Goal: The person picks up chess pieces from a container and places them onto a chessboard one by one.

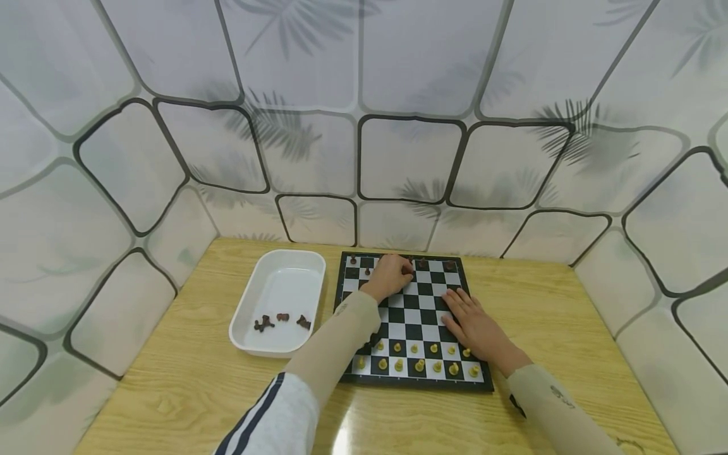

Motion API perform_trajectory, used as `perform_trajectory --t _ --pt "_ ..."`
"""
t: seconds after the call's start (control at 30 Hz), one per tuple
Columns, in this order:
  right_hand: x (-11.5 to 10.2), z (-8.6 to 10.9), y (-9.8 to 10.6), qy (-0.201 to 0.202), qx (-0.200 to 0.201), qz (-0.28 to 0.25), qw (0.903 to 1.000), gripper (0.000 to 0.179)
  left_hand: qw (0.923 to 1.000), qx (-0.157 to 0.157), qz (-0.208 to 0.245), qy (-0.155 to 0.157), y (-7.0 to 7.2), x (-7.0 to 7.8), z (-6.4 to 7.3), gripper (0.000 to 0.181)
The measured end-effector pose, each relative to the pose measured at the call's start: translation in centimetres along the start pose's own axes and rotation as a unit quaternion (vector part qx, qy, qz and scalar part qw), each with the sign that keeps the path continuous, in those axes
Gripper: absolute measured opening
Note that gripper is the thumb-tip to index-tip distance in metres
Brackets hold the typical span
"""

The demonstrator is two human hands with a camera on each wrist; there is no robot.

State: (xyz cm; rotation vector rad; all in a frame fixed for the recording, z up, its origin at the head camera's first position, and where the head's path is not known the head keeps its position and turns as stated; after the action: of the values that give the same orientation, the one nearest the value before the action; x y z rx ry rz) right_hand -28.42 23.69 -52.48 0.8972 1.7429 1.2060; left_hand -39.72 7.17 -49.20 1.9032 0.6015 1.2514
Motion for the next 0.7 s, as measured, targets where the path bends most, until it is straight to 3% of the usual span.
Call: perform_trajectory --t 0.5,0.7 --pt "0.17 -0.02 -0.21 -0.002 0.003 -0.002 1.0000 0.062 0.9999 -0.005 0.016 -0.001 0.14 0.11 0.04 0.024" --pt "0.23 -0.05 -0.25 0.000 0.005 -0.002 1.0000 0.061 0.9997 0.008 0.016 -0.018 0.73 0.32 0.06 0.025"
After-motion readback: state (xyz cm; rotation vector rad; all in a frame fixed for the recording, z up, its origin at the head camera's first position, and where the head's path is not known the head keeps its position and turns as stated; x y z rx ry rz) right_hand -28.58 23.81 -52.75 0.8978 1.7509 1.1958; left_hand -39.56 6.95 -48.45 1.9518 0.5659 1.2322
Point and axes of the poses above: each hand's wrist, its own z-axis away from the middle knuckle, its own y-axis out of the back of the hand, x = y × z, the point moved 9 cm from there along -z, towards the middle knuckle, and after that the axes turned 9 degrees about x, right-handed, at the moved point
